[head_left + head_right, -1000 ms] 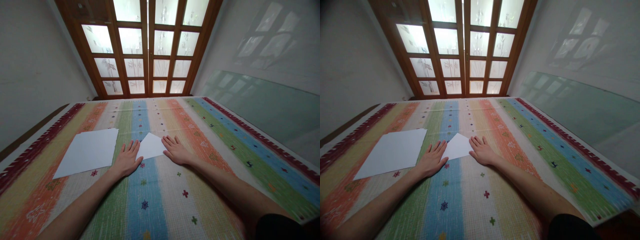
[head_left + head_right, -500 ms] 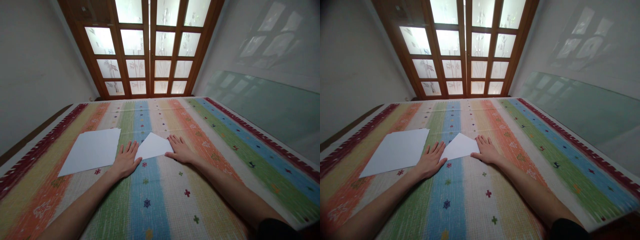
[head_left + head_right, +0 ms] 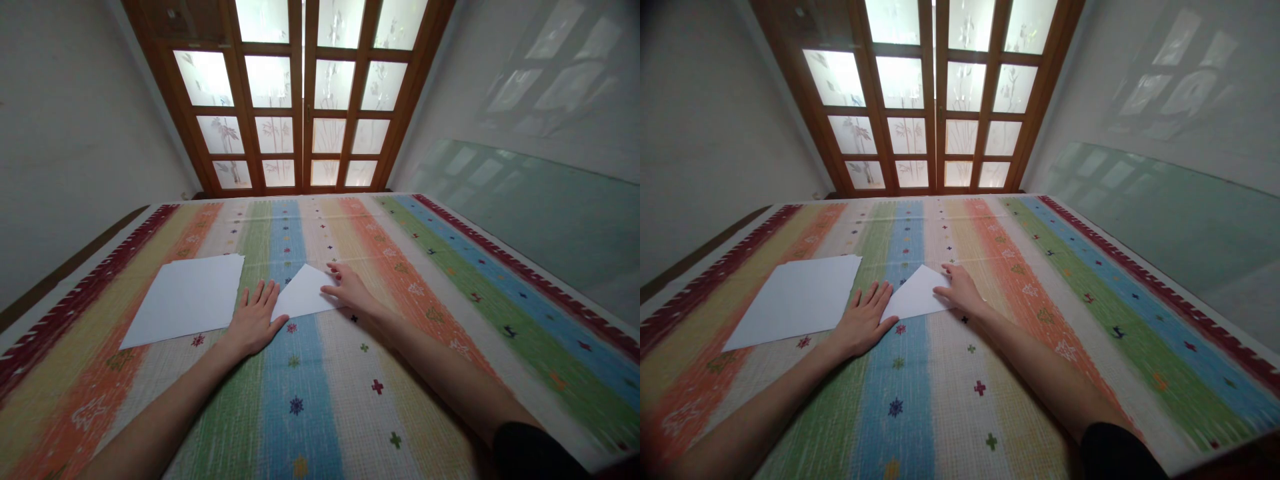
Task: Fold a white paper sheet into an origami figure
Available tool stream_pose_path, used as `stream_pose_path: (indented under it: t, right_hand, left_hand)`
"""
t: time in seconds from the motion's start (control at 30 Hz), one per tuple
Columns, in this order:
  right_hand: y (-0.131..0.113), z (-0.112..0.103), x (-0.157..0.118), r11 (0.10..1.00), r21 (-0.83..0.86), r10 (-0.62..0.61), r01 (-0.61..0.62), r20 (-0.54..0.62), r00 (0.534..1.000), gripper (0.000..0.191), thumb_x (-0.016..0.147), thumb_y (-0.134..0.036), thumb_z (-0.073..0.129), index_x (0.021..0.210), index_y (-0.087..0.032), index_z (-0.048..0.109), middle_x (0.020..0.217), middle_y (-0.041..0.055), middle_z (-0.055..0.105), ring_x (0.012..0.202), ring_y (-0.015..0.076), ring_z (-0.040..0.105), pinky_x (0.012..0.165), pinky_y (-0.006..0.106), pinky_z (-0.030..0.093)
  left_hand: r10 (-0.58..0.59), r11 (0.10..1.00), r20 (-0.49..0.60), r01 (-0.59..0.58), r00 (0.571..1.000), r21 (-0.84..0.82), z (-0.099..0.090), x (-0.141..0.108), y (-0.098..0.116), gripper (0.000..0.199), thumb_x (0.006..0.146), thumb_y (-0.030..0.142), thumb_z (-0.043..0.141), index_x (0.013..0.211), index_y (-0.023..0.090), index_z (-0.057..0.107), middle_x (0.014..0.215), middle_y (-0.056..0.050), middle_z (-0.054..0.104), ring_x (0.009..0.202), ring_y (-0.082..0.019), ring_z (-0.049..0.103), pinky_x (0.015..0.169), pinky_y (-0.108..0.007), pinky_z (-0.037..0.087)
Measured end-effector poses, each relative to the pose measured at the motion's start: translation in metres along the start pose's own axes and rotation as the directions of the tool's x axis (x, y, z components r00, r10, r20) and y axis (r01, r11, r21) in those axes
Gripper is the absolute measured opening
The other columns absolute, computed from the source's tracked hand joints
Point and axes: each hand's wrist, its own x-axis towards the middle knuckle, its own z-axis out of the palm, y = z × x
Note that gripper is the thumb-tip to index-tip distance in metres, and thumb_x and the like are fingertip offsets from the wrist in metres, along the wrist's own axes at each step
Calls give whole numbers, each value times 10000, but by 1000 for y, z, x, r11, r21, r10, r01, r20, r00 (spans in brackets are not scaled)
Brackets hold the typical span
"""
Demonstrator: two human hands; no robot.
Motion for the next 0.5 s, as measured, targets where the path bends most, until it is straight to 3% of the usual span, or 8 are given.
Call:
stream_pose_path:
  t: [0.17,0.27,0.4,0.5]
  right_hand:
    - [-2,3,11,1000,-21,-7,6,-44,999,587,682,-221,736,1249,-145,606,1213,161,641,1064,264,628,928,412,493]
    - [-4,2,17,999,-6,-34,34,-20,999,494,690,-212,708,1179,-169,653,1094,134,691,946,252,658,832,385,517]
    - [-11,-1,26,994,80,-90,81,117,989,198,716,-138,624,893,-168,707,881,77,726,802,218,664,699,310,491]
    - [-17,-6,31,989,96,-124,110,150,981,88,733,-137,590,738,-172,671,762,41,698,759,193,646,685,286,468]
  left_hand:
    - [24,999,-45,-25,999,-22,2,0,-2,709,965,544,305,1513,95,300,1575,-147,275,1474,-343,190,1152,-594,198]
    - [39,998,-92,-44,995,-43,7,0,-5,724,961,560,306,1508,87,307,1560,-171,305,1466,-359,209,1143,-601,206]
    - [44,994,-183,-62,982,-89,16,-1,-8,756,951,577,342,1524,92,248,1531,-195,367,1454,-354,249,1144,-572,213]
    - [34,985,-260,-77,965,-155,18,-2,-13,827,928,621,376,1539,101,173,1523,-207,377,1433,-363,293,1138,-558,231]
